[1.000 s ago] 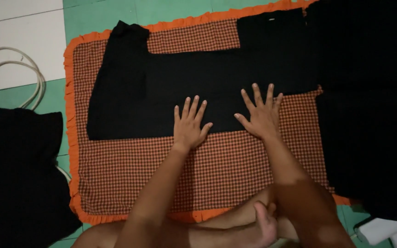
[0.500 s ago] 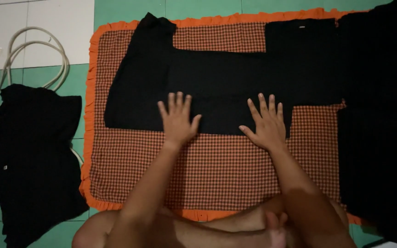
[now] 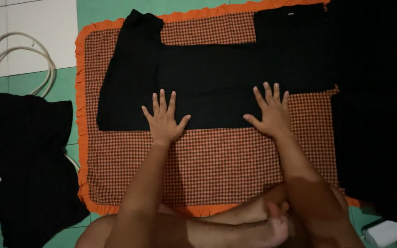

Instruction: The person folds a black t-shirt on a checkered mat. They smooth the fabric, fold the sleeves inward, fold the shirt in half, and then fold it again into a compact rectangle.

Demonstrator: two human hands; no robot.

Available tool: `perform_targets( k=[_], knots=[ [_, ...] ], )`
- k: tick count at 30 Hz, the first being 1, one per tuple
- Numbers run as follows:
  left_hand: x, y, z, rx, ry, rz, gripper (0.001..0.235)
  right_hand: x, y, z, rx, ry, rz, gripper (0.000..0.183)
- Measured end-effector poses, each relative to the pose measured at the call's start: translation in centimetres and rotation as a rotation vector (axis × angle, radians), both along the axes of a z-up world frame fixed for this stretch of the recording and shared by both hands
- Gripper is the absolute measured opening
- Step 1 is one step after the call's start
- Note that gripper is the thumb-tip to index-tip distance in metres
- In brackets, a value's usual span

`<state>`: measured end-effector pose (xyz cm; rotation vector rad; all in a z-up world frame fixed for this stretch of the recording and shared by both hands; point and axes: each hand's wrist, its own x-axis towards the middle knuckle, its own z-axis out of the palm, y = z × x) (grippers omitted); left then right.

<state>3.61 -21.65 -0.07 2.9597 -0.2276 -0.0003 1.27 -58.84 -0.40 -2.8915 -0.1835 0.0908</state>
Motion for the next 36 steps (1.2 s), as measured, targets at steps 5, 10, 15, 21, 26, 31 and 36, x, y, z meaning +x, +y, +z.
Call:
perform_targets(
  k=[5,10,15,21,26,31,36],
  knots=[
    [-0.2,-0.1,0.1,-0.008,0.009,-0.003,0.093,-0.7,-2.5,0.0,-0.003,-0.023,-0.043,0.087],
    [-0.2,-0.2,0.6,-0.031,-0.023,0.005,0.091,-0.6,-2.7,0.7,-0.060,-0.003,-0.078,0.082],
    [0.1,0.4,-0.5,-0.031,-0.017,-0.007,0.093,-0.2,0.9,2.6,-0.061,-0.102,0.069,0.090],
    [-0.1,0.4,-0.2,0.002,-0.020,0.008,0.094,-0.8,1.2,-0.5,-0.082,-0.108,0.156,0.090],
    [0.3,1.1,-0.5,-0.060,0.072,0.007,0.097,-0.9,1.5,-0.2,-0.046,-0.075,0.135,0.091],
    [0.3,4.1,-1.0,-0.376,0.044,0.020,0.097,-1.1,1.6,-0.1,-0.046,-0.081,0.119,0.091],
    [0.6,12.1,-1.2,0.062,-0.486,0.061,0.060,-1.0,1.9,0.3,-0.067,-0.072,0.088,0.089]
  ],
)
